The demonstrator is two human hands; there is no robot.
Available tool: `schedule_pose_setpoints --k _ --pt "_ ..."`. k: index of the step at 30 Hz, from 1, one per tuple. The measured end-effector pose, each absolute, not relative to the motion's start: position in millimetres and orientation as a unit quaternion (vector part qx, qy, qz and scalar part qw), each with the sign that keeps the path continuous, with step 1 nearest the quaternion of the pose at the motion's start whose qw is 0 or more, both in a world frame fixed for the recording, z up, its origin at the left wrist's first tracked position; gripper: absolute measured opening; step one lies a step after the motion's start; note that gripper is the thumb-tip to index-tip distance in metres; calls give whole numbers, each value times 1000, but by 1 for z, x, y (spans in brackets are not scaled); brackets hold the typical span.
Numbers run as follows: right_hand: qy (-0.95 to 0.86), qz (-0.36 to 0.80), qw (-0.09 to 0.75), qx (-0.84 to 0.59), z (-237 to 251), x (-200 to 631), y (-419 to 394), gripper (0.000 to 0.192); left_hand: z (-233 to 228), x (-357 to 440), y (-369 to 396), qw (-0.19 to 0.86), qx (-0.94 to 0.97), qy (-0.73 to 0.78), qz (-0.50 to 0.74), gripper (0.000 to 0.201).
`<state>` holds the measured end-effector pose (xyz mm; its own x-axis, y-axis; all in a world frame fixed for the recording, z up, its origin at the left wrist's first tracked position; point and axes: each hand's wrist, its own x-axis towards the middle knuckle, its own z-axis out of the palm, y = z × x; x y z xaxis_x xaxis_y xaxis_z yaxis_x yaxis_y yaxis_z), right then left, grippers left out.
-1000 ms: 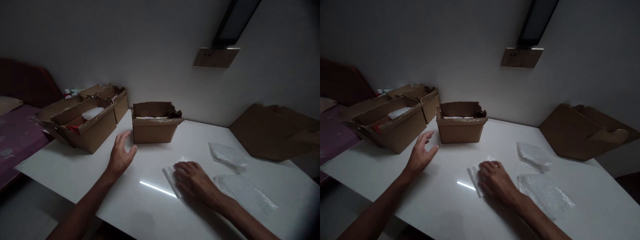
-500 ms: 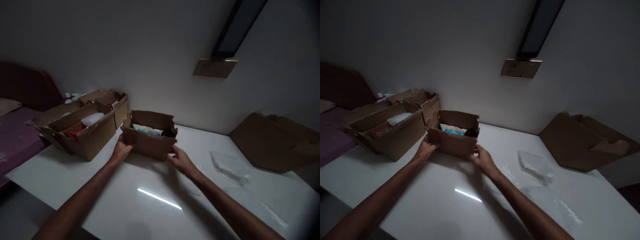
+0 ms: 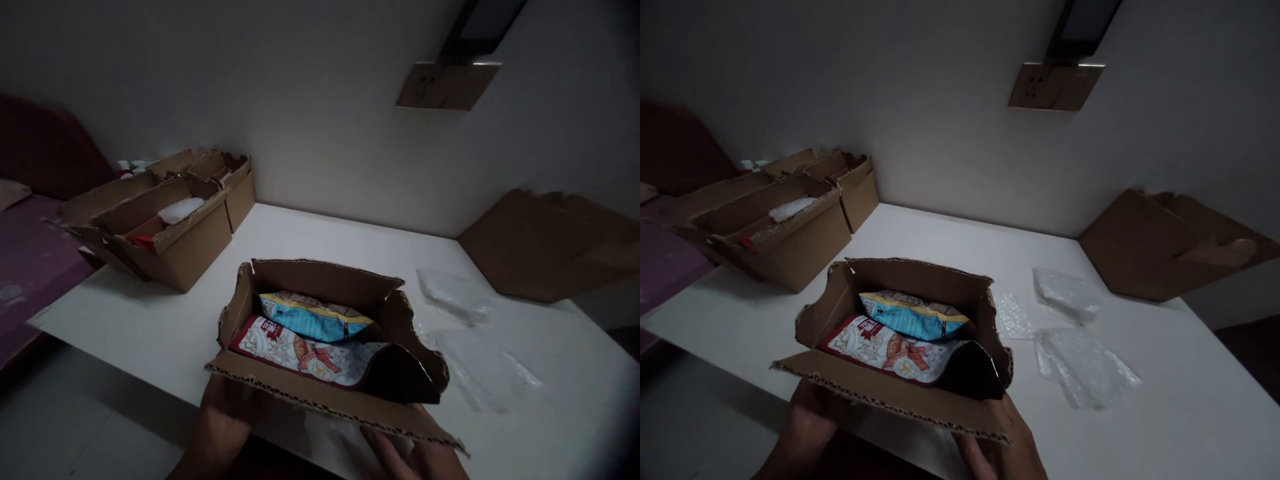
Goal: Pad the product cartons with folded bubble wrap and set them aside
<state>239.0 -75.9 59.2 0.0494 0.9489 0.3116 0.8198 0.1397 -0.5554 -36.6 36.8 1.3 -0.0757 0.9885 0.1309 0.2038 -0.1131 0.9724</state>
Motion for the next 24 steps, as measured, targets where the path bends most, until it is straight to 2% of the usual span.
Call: schedule_pose_setpoints --k 3,6,12,15,17,20,24 --pt "-650 114 347 -666 57 233 -73 26 1 -26 32 370 560 541 508 36" --pt "-612 151 369 -683 60 229 -58 34 9 -20 43 377 568 528 507 55" --pt "-550 299 446 -640 66 232 0 53 36 2 93 428 534 500 530 60" --pt "-548 361 464 -595 70 247 8 52 46 9 108 451 515 492 538 60" --pt "-566 332 431 -619 75 265 -4 42 45 4 107 465 494 498 540 66" --pt "-564 220 397 -689 81 304 -40 29 31 -20 92 449 467 536 542 73" --pt "-486 116 349 -792 83 363 -86 34 10 -49 66 413 527 538 512 64"
